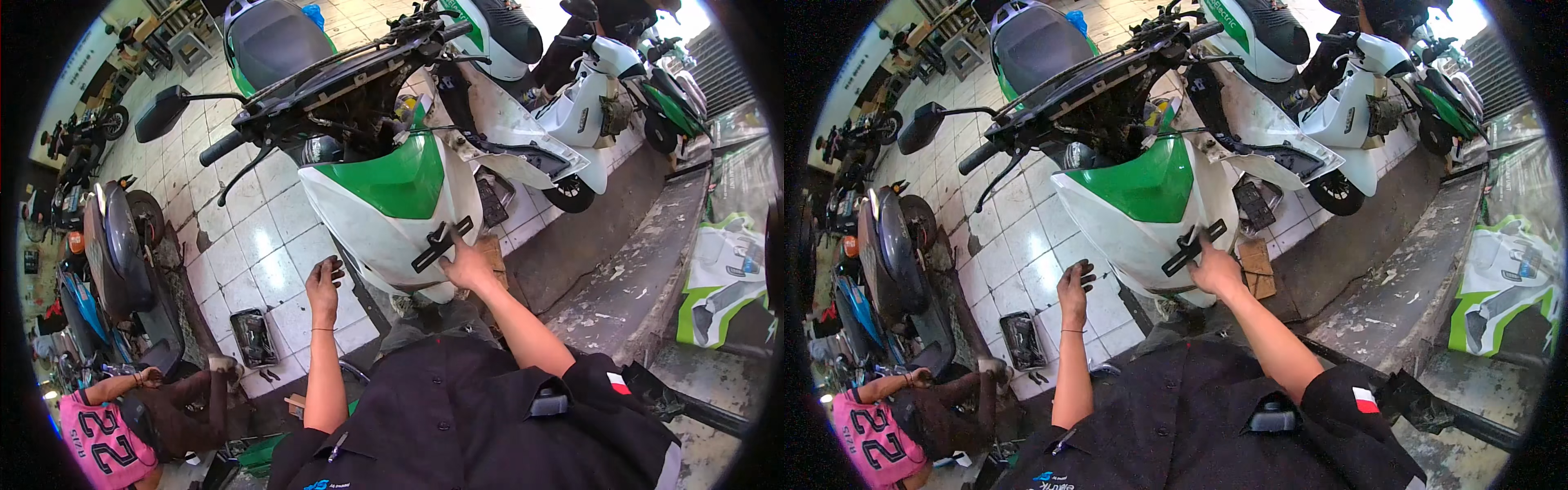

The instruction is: The person removes the front fairing panels from a scooter by hand, disconnects electrical wire connectors, and strips the wires using pliers.

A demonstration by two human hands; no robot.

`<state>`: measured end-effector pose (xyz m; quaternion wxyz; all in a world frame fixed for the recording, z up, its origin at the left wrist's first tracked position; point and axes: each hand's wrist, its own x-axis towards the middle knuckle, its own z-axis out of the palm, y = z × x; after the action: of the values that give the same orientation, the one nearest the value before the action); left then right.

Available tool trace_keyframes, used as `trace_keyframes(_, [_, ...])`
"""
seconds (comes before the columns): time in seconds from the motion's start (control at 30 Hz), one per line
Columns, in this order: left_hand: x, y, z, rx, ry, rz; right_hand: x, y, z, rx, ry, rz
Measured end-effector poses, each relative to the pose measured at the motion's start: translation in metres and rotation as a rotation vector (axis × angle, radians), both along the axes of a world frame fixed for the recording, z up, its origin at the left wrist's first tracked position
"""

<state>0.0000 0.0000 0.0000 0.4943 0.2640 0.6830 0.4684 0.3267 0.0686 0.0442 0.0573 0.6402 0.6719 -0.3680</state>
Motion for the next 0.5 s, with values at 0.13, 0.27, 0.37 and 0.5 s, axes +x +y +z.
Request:
trace_keyframes(0.13, [0.015, -0.009, 0.003, -0.002, -0.022, 0.013, 0.004, -0.018, 0.008, -0.068, 0.03, 0.203])
trace_keyframes(0.27, [0.023, 0.012, 0.01, 0.088, 0.031, 0.013, 0.007, -0.014, 0.008, 0.193, 0.253, -0.121])
trace_keyframes(0.37, [0.04, 0.017, 0.015, 0.149, -0.009, 0.012, 0.003, -0.018, 0.005, 0.279, 0.416, -0.107])
trace_keyframes(0.5, [0.062, 0.031, 0.025, 0.258, 0.034, 0.049, -0.004, -0.021, 0.001, 0.154, 0.334, -0.119])
